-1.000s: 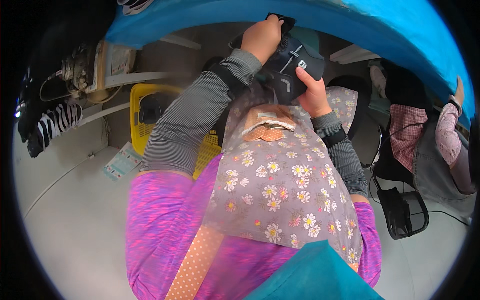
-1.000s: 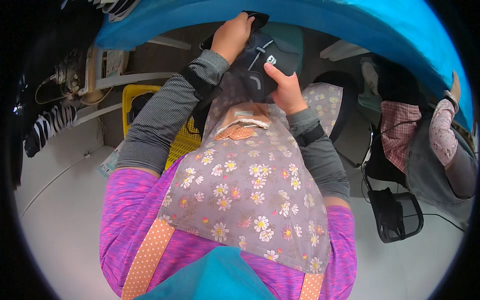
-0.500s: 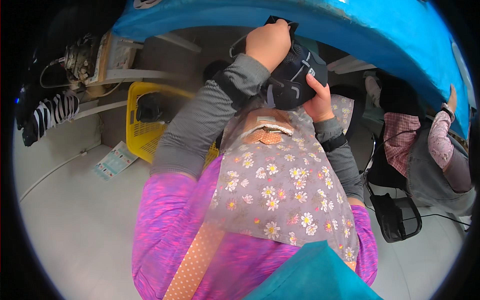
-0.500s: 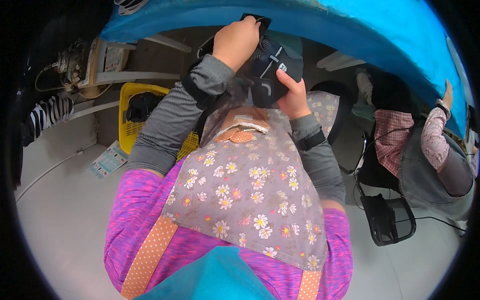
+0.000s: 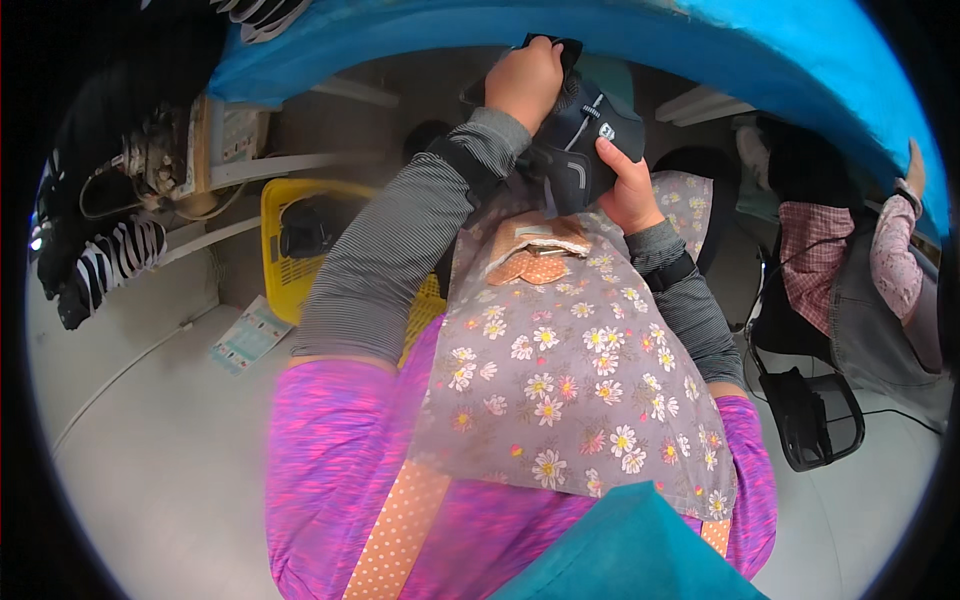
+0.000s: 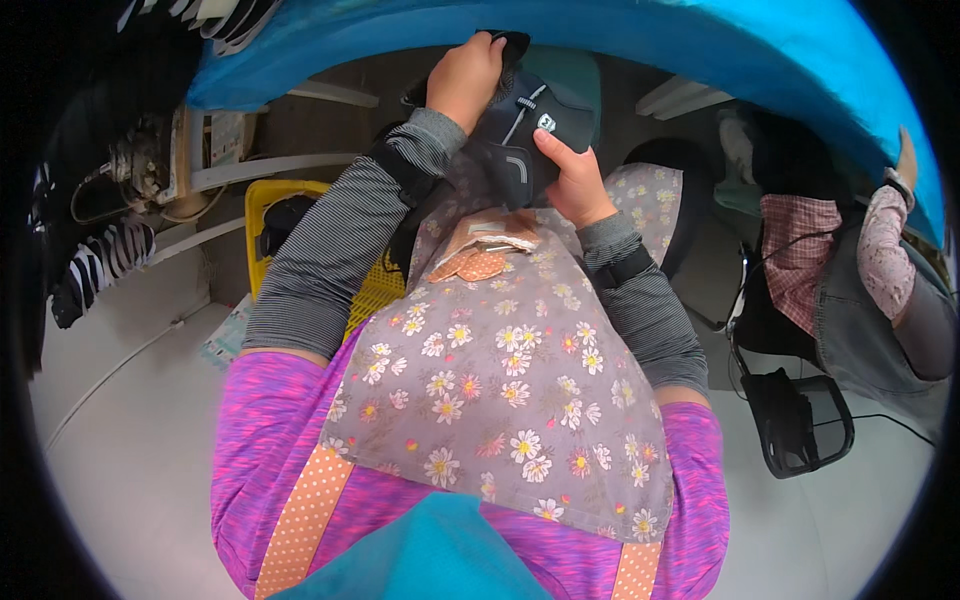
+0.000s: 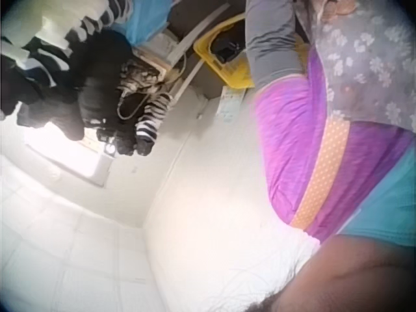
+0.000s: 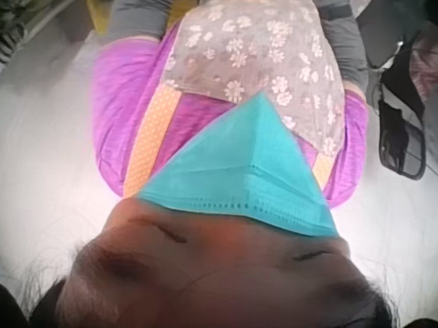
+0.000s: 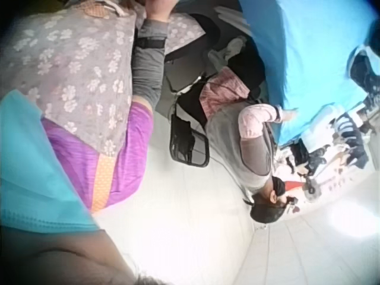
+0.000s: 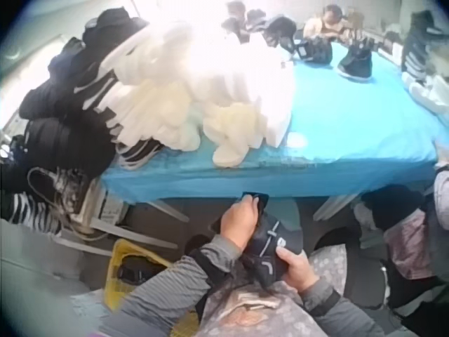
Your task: Assembling shoe components by inserting foam padding and fitting parts together.
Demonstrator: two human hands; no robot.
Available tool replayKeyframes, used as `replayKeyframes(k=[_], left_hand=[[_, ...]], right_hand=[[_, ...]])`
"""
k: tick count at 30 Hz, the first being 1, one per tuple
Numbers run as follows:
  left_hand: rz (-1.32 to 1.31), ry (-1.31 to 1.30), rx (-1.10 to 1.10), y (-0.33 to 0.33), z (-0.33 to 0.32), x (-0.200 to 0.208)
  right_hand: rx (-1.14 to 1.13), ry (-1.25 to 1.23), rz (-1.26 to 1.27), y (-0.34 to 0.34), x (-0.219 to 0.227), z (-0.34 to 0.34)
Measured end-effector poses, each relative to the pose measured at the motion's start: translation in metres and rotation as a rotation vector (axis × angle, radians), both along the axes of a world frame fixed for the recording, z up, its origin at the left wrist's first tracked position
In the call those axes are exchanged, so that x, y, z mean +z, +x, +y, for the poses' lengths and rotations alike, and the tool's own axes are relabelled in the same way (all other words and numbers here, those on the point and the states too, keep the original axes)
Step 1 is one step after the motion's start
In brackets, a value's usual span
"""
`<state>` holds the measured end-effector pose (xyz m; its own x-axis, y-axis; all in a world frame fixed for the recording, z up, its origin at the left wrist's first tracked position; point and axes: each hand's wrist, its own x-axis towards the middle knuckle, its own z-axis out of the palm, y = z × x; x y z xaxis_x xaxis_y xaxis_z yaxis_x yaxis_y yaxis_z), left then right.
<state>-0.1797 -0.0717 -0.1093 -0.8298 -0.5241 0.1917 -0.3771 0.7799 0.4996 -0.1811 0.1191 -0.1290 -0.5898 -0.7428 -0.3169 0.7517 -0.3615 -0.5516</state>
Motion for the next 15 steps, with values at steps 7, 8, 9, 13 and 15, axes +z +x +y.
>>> replayKeyframes(k=[7, 8, 9, 13, 15], left_hand=[[0.01, -0.03, 0.036, 0.015, 0.005, 0.03], [0.005, -0.041, 0.04, 0.018, 0.007, 0.038], [0.002, -0.043, 0.042, 0.019, 0.007, 0.038], [-0.035, -0.063, 0.023, 0.018, 0.008, 0.025], [-0.051, -0.049, 0.022, 0.013, 0.007, 0.014]], right_hand=[[0.057, 0.024, 0.049, -0.008, 0.014, 0.003], [0.03, 0.013, 0.057, -0.004, 0.018, 0.002], [0.001, 0.002, 0.061, -0.001, 0.02, 0.002], [0.062, -0.005, 0.014, -0.008, 0.0, 0.005], [0.057, -0.006, 0.011, -0.01, -0.003, 0.004]])
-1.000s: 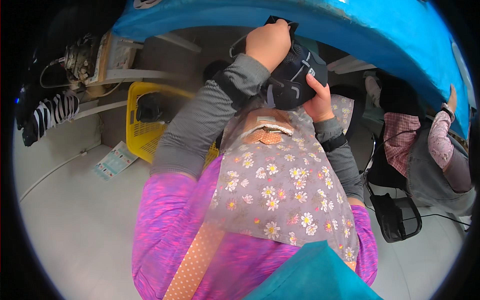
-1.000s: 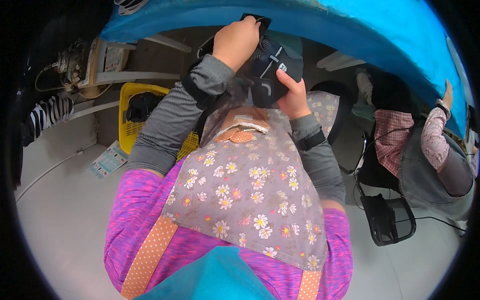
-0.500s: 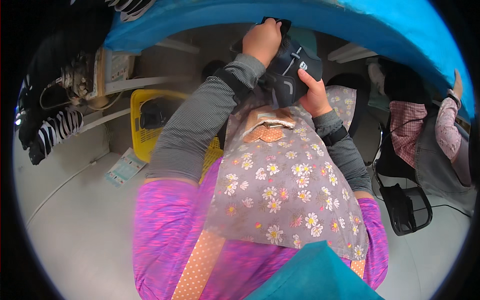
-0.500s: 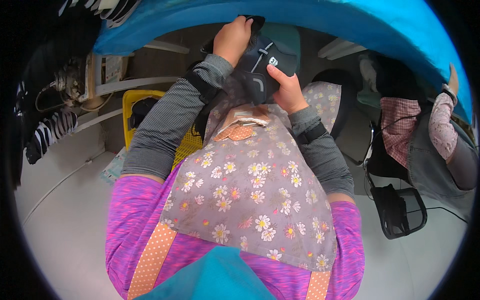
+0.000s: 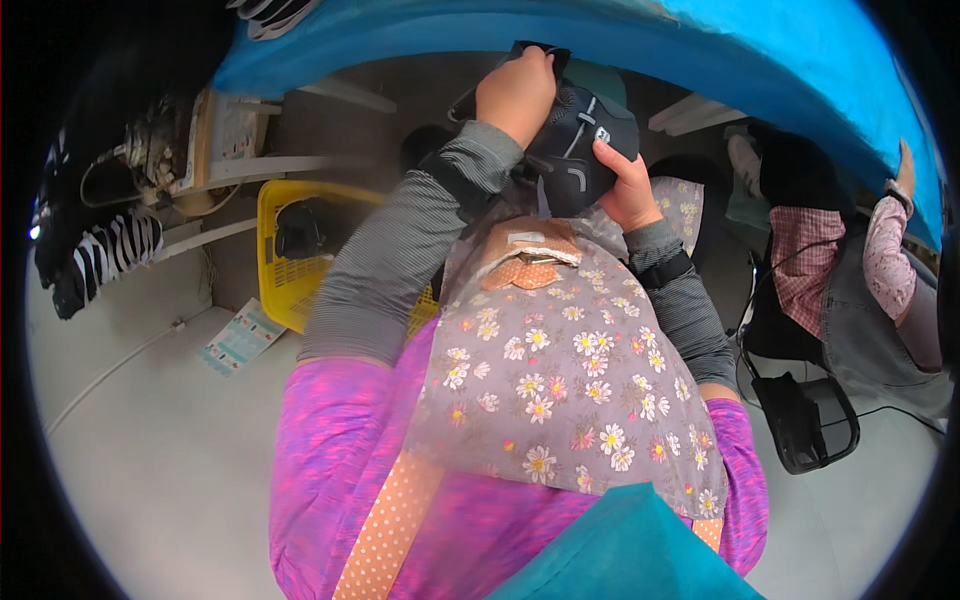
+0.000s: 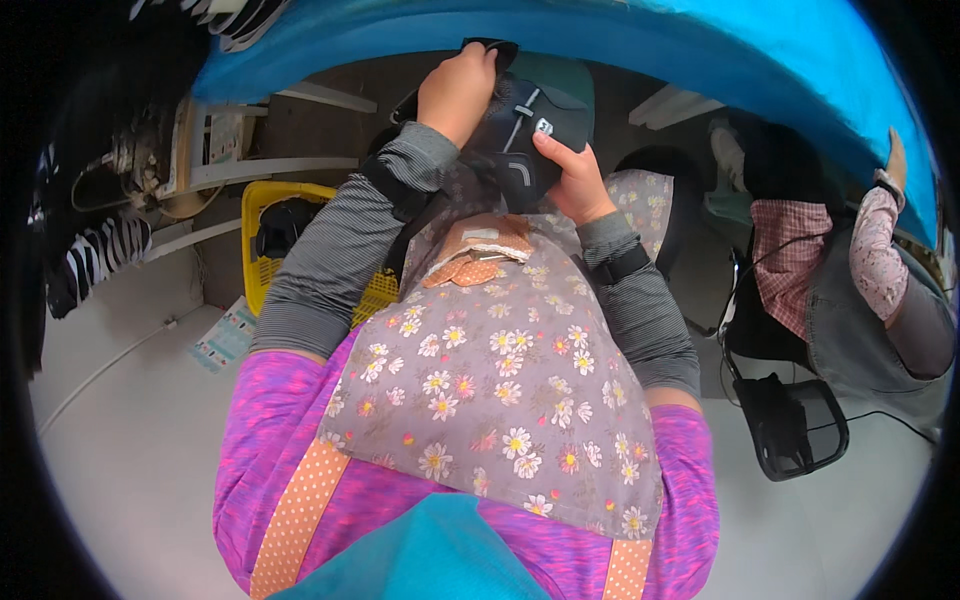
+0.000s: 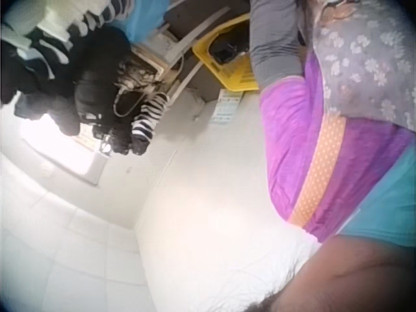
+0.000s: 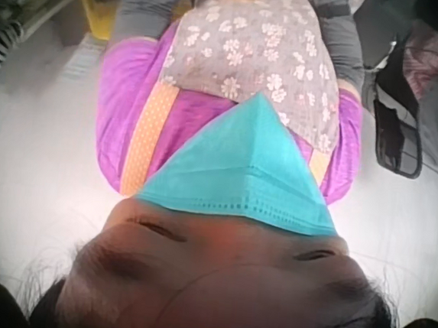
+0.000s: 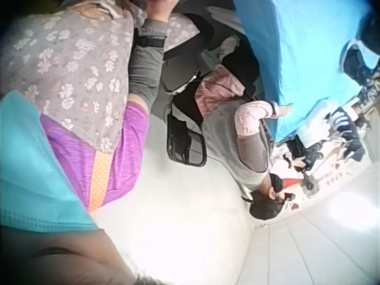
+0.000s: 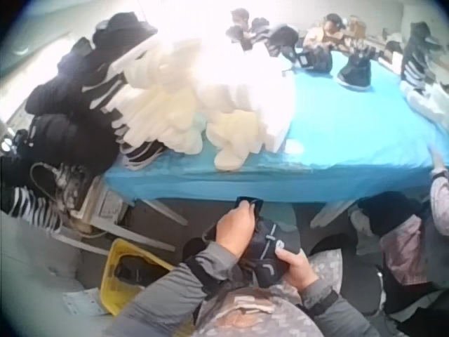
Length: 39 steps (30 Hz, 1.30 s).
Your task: Assembling shoe components by inserting foam padding and fitting parts together.
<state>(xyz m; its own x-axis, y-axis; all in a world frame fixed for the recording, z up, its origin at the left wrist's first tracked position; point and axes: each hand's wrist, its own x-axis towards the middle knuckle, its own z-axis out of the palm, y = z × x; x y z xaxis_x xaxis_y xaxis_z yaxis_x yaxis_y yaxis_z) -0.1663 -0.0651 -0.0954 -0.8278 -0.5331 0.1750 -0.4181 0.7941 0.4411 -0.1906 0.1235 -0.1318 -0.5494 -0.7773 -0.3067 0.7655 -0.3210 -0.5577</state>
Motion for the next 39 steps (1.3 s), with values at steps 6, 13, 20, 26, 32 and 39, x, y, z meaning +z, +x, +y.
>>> replayKeyframes(k=[6, 13, 20, 26, 32, 39], left_hand=[[0.015, 0.086, -0.012, -0.009, -0.006, -0.013], [0.083, 0.097, 0.028, -0.008, -0.006, -0.015], [0.14, 0.016, 0.029, 0.001, -0.001, 0.022], [0.073, 0.016, 0.04, -0.001, 0.0, 0.0], [0.061, 0.098, 0.018, -0.008, 0.0, -0.011], [0.191, 0.106, 0.051, -0.008, -0.001, -0.02]], right_hand=[[-0.012, 0.01, -0.007, 0.002, -0.001, -0.003], [0.005, 0.012, -0.031, 0.003, 0.0, -0.002], [-0.061, -0.001, 0.012, 0.009, 0.024, -0.003], [0.025, 0.028, 0.021, -0.001, -0.001, 0.001], [0.03, 0.028, -0.003, -0.001, -0.009, 0.003], [0.017, 0.027, -0.032, 0.003, -0.003, 0.001]])
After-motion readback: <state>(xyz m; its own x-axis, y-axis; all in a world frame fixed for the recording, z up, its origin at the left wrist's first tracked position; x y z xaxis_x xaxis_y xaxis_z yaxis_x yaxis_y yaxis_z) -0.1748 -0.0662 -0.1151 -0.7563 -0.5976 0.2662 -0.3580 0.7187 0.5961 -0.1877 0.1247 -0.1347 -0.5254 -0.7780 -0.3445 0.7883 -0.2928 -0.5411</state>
